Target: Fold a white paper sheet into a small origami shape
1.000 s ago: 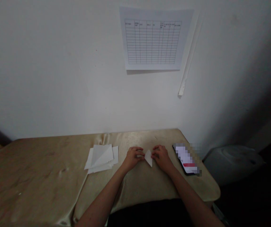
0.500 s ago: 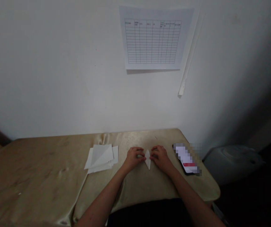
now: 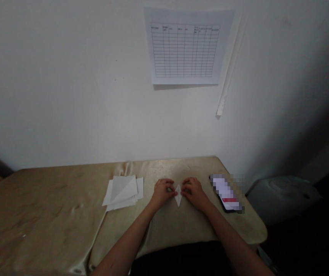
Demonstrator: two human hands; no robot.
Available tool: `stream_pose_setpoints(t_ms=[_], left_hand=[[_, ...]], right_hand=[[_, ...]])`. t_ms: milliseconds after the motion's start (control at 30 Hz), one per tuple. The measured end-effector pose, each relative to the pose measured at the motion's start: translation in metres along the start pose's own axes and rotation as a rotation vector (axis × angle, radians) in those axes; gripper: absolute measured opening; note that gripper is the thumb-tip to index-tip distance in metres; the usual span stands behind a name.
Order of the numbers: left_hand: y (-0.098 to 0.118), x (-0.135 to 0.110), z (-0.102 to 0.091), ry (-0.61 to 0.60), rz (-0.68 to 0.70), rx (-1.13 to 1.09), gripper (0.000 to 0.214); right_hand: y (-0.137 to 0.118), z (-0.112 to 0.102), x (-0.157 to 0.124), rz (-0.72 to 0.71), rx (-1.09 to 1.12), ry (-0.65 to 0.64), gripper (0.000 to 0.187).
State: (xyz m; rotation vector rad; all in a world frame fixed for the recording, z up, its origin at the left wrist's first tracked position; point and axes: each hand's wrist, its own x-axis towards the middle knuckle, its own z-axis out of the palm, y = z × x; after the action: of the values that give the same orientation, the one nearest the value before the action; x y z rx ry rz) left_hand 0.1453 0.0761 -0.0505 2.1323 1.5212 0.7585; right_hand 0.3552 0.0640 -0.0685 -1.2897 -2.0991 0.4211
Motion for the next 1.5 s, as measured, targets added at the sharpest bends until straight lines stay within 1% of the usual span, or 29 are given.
stream_pose_setpoints(t_ms=[367,500,633,800,967,1233,1500], left_hand=[[0.003,-0.002,0.000,0.037,0.030,0.017,0.009],[0.000,-0.001,0.000,0.015,0.056,0.040,0.006],[-0.003,0.000,-0.001,-0.011,0.064,0.054,0.008],[-0.003,-0.001,-0.001,-0.012,0.075,0.062,0.007],[-0.002,-0.003,-0.002,0.011,0.087,0.072,0.016],[-0.004,-0.005,-0.004,-0.007,0.153,0.078,0.009],[-0.008,-0.007,-0.006,-0.056,0.155,0.097,0.024]], right_hand=[[-0.001,-0.001,0.001,0.013,-0.011,0.011,0.007],[-0.002,-0.002,0.001,0.016,-0.011,0.014,0.007],[-0.005,-0.003,0.000,0.022,-0.005,0.007,0.006],[-0.006,-0.004,0.001,0.037,-0.008,-0.006,0.006],[-0.006,-0.003,0.001,0.025,-0.007,0.004,0.007],[-0.009,-0.005,0.000,0.020,-0.022,0.010,0.007],[-0.007,-0.004,0.000,0.025,-0.018,0.001,0.007]])
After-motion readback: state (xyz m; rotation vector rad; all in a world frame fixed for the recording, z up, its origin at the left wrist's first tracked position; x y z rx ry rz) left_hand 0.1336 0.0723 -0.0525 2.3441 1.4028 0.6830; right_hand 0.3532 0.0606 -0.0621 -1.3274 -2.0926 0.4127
